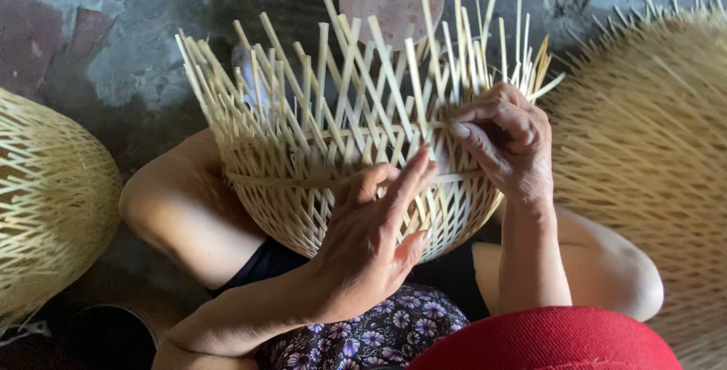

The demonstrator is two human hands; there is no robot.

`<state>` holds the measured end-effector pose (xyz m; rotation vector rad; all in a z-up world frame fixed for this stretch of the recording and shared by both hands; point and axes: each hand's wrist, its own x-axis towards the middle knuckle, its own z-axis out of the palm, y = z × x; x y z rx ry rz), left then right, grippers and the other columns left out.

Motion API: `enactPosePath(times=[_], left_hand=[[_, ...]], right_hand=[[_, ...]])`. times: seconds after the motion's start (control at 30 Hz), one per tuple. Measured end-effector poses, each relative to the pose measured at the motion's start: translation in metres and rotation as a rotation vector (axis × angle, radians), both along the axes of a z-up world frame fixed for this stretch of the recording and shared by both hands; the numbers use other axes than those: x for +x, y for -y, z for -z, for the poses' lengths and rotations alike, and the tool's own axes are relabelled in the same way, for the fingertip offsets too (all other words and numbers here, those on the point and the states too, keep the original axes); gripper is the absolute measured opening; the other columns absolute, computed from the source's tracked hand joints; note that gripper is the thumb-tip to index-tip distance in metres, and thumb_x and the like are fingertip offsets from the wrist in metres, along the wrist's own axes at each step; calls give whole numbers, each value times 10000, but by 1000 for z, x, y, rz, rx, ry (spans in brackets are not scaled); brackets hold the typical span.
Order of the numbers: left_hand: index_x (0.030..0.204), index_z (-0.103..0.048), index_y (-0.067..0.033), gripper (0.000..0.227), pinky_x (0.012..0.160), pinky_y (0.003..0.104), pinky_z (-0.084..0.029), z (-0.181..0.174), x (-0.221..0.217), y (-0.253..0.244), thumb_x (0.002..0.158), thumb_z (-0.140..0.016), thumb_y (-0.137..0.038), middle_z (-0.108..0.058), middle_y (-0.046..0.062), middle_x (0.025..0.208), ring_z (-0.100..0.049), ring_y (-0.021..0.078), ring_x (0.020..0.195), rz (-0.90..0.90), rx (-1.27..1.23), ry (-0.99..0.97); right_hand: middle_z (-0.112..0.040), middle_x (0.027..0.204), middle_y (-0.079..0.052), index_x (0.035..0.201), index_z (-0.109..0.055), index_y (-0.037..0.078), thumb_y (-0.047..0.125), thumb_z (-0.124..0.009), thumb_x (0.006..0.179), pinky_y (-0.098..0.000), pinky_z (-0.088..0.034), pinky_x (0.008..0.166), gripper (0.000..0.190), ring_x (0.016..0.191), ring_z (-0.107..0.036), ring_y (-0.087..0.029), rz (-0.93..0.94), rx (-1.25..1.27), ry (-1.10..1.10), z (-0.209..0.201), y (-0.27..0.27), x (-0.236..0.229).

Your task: The person weaves thin strips of bamboo into a partially constructed circular basket by hand, overlapping the strips and tucking the ends into the frame.

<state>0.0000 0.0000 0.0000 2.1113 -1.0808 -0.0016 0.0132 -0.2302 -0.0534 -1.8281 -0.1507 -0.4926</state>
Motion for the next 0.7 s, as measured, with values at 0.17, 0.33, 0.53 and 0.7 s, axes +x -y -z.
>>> enactPosePath(times=[0.17,0.33,0.53,0.7], left_hand=[[1621,-126,-6,975,1161,448,-297,-1,3,-2,881,-761,-36,-663,137,1426,-536,247,1226,15,-4,-9],[1414,-473,-47,612,1070,425,-406,2,13,-7,880,-771,-68,-669,127,1262,-563,258,1141,-39,-167,-69],[1074,-677,-94,141,908,389,-401,7,83,-20,970,-771,-109,-573,53,1009,-510,198,936,-333,-92,353],[974,-712,-47,204,835,410,-380,12,106,1,849,-806,-177,-567,91,939,-503,228,877,-330,30,419]], right_hand=[[-678,953,-30,1028,-735,15,-38,-801,924,-240,-461,740,134,812,-596,-115,43,-34,-17,5,-1,-1],[-678,926,-25,990,-709,9,-56,-800,955,-222,-454,758,117,822,-580,-95,46,-81,19,10,-1,-2],[-618,909,8,1027,-709,30,-51,-799,963,-190,-413,727,137,796,-540,-51,66,95,-54,17,-4,-7],[-626,904,-3,1019,-707,24,-50,-809,959,-196,-419,737,140,807,-548,-59,66,-36,8,16,-2,-4]])
